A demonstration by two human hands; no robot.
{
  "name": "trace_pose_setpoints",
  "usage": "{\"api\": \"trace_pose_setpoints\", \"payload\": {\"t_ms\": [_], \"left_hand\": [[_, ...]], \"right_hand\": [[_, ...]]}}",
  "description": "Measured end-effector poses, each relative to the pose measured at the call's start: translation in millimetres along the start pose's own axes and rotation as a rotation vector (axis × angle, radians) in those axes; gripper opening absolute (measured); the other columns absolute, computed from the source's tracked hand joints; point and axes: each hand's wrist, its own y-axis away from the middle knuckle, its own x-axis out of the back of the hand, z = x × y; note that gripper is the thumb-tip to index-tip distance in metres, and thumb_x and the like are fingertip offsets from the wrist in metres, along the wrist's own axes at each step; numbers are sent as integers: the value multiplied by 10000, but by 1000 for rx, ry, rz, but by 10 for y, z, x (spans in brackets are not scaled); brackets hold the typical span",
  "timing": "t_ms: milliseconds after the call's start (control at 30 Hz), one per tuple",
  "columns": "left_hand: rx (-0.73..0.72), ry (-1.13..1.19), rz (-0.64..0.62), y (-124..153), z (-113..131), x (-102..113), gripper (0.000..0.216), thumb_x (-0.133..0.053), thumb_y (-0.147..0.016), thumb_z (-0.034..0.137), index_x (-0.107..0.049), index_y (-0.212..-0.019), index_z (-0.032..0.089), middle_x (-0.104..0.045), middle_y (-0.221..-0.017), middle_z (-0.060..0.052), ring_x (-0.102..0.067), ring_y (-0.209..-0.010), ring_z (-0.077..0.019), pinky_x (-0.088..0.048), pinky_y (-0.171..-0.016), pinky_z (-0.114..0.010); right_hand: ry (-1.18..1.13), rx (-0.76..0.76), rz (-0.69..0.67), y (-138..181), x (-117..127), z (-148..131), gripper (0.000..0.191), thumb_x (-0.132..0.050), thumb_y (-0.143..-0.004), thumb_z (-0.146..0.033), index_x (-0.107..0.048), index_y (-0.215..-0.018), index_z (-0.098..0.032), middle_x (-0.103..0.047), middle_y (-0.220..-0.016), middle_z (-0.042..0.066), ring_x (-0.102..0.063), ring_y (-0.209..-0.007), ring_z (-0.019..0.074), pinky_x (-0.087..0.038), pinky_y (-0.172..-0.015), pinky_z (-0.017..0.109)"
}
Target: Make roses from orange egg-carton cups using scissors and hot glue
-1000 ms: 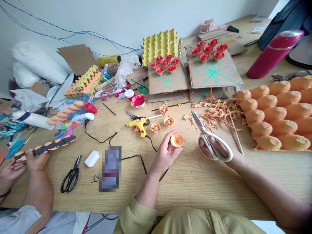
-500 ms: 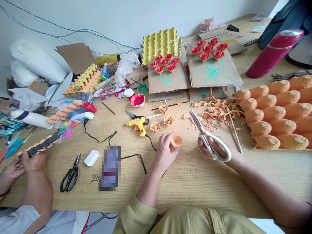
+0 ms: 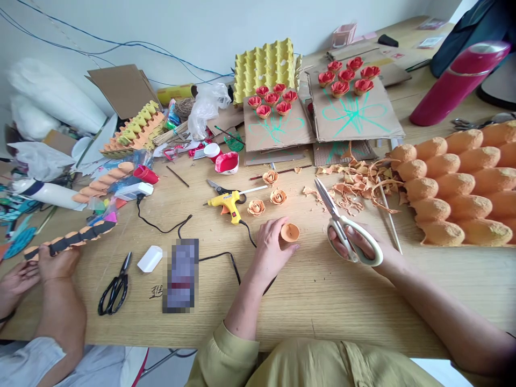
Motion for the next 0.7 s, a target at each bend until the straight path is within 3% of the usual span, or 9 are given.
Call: {"api": "trace_pose_setpoints", "payload": {"t_ms": [367, 533, 700], "left_hand": [[5, 23, 13, -12, 14, 4, 504, -801, -749, 87, -598, -1186, 237, -648, -1189, -74, -569, -1154, -284, -423, -1030, -448], [-8, 38, -18, -10, 17, 26, 619, -764, -751, 45, -564, -1297, 256, -632, -1255, -80, -557, -1204, -287, -414, -1066, -455], [-1, 50, 14, -2, 19, 8, 603, -797, -724, 63, -579, -1253, 253, -644, -1242, -77, -567, -1184, -293, -420, -1055, -466]], "right_hand": [[11, -1, 15, 7, 10, 23, 485, -543, -922, -664, -613, -937, -184, -531, -631, -17, -421, -525, 119, -310, -516, 279], [23, -9, 22, 15, -15, -11, 491, -543, -916, -675, -603, -926, -188, -524, -632, -17, -419, -530, 120, -319, -529, 282], [36, -8, 22, 5, -15, -8, 497, -536, -912, -683, -594, -917, -190, -526, -634, -13, -416, -523, 125, -326, -523, 287]]}}
